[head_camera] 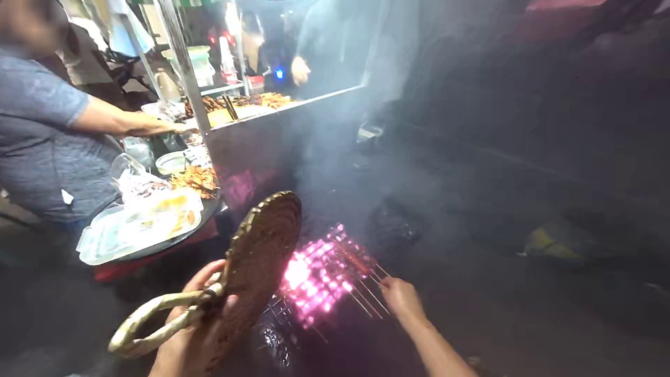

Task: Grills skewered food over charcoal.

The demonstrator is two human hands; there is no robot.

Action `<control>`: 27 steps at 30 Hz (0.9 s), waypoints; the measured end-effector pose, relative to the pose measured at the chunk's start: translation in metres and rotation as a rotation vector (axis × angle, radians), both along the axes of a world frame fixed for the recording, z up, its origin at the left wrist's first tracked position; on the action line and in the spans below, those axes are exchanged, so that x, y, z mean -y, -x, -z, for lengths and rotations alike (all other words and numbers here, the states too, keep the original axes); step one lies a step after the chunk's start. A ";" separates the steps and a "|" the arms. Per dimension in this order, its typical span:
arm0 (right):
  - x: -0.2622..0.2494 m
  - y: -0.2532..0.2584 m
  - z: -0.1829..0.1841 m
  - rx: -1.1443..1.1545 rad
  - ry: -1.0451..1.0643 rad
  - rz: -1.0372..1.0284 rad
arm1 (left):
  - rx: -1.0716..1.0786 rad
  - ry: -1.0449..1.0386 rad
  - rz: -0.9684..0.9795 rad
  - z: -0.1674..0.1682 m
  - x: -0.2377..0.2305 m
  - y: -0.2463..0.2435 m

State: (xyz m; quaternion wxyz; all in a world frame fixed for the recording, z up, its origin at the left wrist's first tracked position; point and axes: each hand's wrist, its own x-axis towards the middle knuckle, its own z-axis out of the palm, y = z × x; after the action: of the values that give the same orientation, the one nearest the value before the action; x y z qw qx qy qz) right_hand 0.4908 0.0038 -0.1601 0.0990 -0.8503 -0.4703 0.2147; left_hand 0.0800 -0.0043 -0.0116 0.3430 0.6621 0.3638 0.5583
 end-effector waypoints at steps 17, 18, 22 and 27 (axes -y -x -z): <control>-0.001 -0.016 0.006 -0.081 -0.050 0.159 | 0.053 0.077 0.189 -0.021 0.014 0.003; -0.004 -0.020 0.009 -0.191 -0.017 0.207 | 0.040 0.049 0.160 -0.016 0.014 0.000; -0.007 -0.035 0.019 -0.551 -0.023 0.335 | 0.095 0.020 0.138 0.001 0.011 -0.006; 0.009 -0.040 0.025 -0.587 0.048 0.327 | 0.090 0.099 0.194 0.005 0.010 -0.001</control>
State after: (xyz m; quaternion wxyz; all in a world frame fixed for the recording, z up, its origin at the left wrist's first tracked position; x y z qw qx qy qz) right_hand 0.5305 -0.0053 -0.1853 0.2431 -0.8186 -0.2737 0.4426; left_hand 0.0807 -0.0145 -0.0168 0.4437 0.6507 0.3094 0.5330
